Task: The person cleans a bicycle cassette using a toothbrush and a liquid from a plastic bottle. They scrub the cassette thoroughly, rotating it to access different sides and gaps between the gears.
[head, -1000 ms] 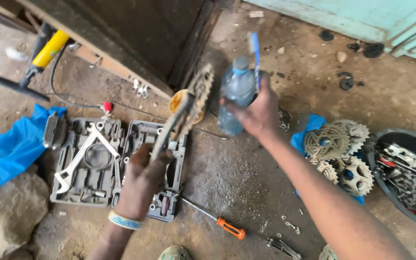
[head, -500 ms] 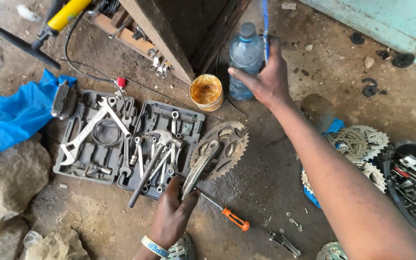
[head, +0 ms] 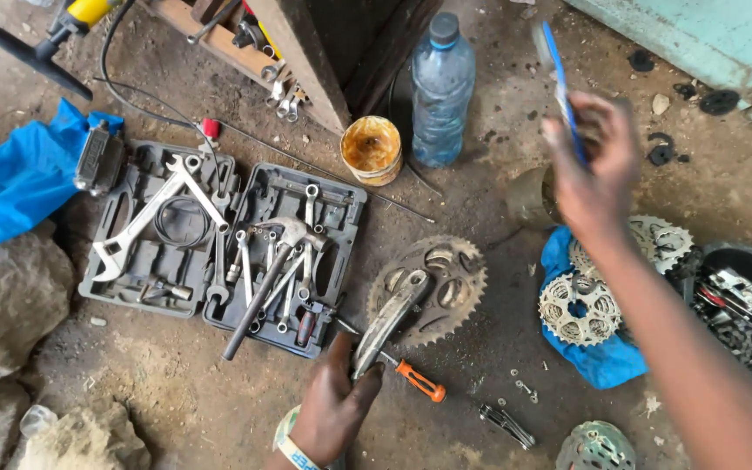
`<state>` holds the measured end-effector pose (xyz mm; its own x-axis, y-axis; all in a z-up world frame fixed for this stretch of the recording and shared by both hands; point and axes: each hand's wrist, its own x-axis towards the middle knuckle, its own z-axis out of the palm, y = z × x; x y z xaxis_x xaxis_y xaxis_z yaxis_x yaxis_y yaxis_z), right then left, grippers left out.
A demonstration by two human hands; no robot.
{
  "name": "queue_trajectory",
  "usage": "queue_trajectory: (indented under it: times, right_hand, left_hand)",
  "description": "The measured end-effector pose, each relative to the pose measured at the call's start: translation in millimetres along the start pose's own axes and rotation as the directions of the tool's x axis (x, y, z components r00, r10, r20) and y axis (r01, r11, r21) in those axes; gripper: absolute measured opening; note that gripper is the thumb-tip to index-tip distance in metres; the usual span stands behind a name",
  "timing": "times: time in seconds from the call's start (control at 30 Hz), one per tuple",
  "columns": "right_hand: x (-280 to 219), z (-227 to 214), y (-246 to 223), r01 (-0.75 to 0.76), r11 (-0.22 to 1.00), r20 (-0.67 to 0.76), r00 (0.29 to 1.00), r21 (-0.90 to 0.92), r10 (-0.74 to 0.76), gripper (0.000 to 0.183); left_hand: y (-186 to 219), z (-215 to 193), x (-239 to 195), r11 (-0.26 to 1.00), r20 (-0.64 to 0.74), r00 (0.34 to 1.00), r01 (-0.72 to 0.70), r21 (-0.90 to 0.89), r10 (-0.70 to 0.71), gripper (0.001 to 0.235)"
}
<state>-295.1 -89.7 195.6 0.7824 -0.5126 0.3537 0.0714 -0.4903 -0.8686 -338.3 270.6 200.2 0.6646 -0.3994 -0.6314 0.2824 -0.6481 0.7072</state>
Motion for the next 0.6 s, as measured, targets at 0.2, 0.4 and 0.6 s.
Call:
queue_trajectory:
  times: [0.2,0.4,0.6]
  right_hand:
    - [-76,-110,33,-0.340,0.862,-0.012,0.932,-0.377,0.362,0.019]
    - [-87,-138,50,-0.022,0.617,0.159,0.958,-0.787,0.238,0.019]
    - [-54,-85,51,0.058,0.327,0.199,0.886,-0.943,0.418,0.025]
  left_hand:
    - [-88,31,11,0.765,-0.085,0.889,-0.334,0.551,0.450,0.082]
    - [-109,54,37,0.723,-0.045,0.813,-0.489,0.488,0.580,0.037]
    - [-105,70,36,0.756,-0.042,0.844,-0.456,0.469,0.535,0.038]
